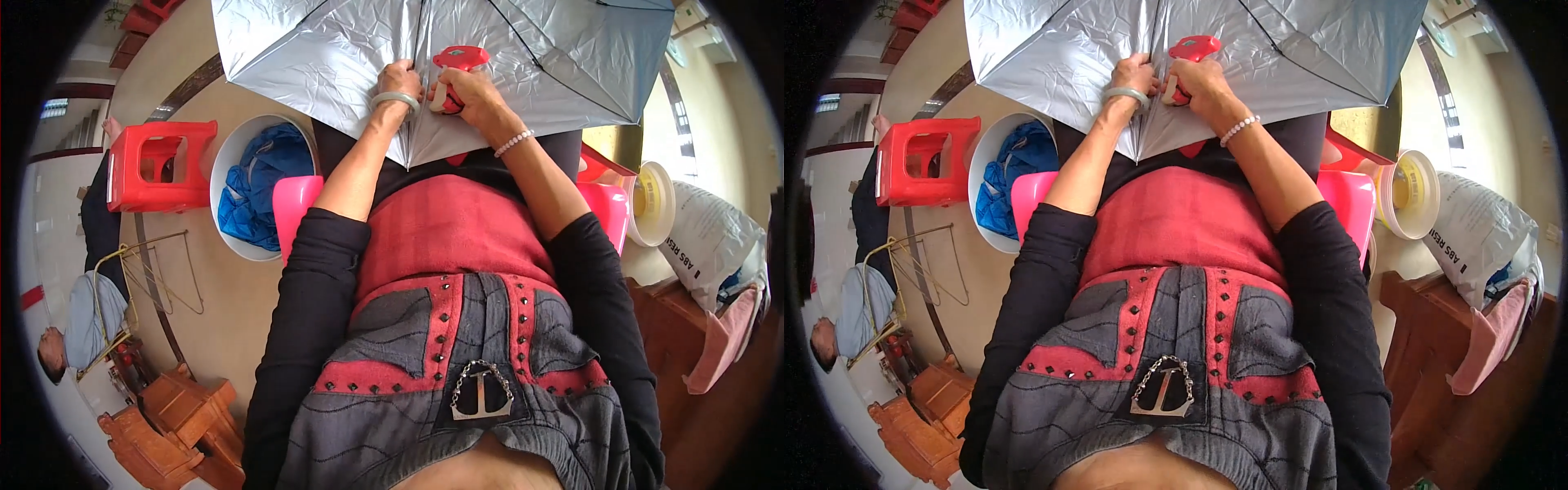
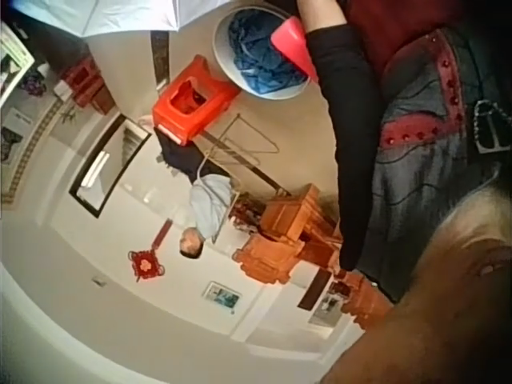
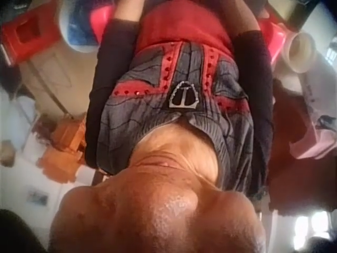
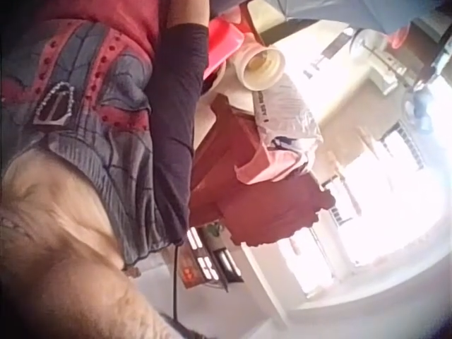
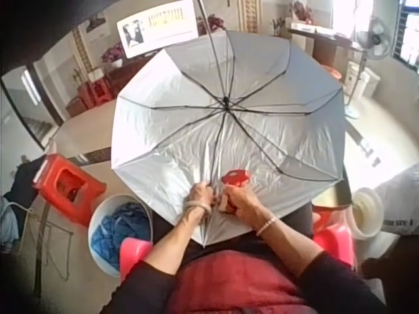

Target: The recorder is seen attaching components to the frame of an umbrella using a hand-press tool.

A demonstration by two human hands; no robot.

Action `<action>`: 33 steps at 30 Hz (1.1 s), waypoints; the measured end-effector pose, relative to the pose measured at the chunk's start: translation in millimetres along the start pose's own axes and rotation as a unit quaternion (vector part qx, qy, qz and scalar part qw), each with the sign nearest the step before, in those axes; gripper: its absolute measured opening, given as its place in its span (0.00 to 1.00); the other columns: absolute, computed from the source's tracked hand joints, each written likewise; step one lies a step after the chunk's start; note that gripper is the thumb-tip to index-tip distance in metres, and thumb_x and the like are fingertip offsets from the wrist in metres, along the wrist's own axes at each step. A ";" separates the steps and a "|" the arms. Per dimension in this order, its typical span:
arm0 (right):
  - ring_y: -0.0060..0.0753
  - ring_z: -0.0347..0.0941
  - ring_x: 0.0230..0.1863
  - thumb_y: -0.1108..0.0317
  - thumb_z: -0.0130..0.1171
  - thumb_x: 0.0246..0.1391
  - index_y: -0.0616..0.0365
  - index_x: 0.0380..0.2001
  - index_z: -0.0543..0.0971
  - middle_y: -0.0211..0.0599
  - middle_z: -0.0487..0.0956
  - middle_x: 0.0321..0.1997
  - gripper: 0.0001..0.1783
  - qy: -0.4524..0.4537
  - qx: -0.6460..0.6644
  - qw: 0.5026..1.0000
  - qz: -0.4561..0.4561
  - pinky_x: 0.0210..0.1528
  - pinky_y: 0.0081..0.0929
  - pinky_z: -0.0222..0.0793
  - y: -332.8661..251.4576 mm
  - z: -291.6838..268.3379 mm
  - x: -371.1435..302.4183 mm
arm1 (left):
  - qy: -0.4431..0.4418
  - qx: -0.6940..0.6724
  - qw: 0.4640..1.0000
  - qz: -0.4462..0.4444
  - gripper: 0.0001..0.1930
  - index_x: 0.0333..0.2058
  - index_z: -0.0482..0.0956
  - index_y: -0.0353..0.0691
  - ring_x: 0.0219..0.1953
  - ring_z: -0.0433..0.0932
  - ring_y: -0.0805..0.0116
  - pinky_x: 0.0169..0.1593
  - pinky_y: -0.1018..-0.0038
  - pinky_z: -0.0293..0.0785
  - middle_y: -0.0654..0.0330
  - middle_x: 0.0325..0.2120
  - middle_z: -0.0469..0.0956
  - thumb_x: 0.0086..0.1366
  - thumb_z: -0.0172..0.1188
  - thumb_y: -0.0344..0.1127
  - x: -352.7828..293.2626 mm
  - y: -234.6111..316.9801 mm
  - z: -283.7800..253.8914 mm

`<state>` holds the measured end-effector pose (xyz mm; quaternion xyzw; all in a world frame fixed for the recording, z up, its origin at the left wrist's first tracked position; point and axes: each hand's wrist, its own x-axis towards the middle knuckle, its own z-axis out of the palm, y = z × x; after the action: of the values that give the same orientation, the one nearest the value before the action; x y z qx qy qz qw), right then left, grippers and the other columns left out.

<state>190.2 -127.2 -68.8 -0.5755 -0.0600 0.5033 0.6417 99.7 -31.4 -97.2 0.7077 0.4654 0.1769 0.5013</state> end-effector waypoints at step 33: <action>0.36 0.75 0.33 0.69 0.50 0.49 0.57 0.42 0.67 0.39 0.75 0.33 0.16 -0.153 0.089 0.974 0.143 0.37 0.43 0.74 -8.8 -19.4 -21.2 | -0.060 -0.114 0.990 -0.051 0.10 0.24 0.75 0.33 0.13 0.68 0.76 0.15 0.78 0.64 0.61 0.14 0.72 0.57 0.51 0.34 -3.9 -1.5 -17.0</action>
<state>197.7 -154.0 -57.5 -0.4346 -0.0295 0.6755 0.5950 84.9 -25.4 -90.3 0.6308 0.4464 0.1604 0.6141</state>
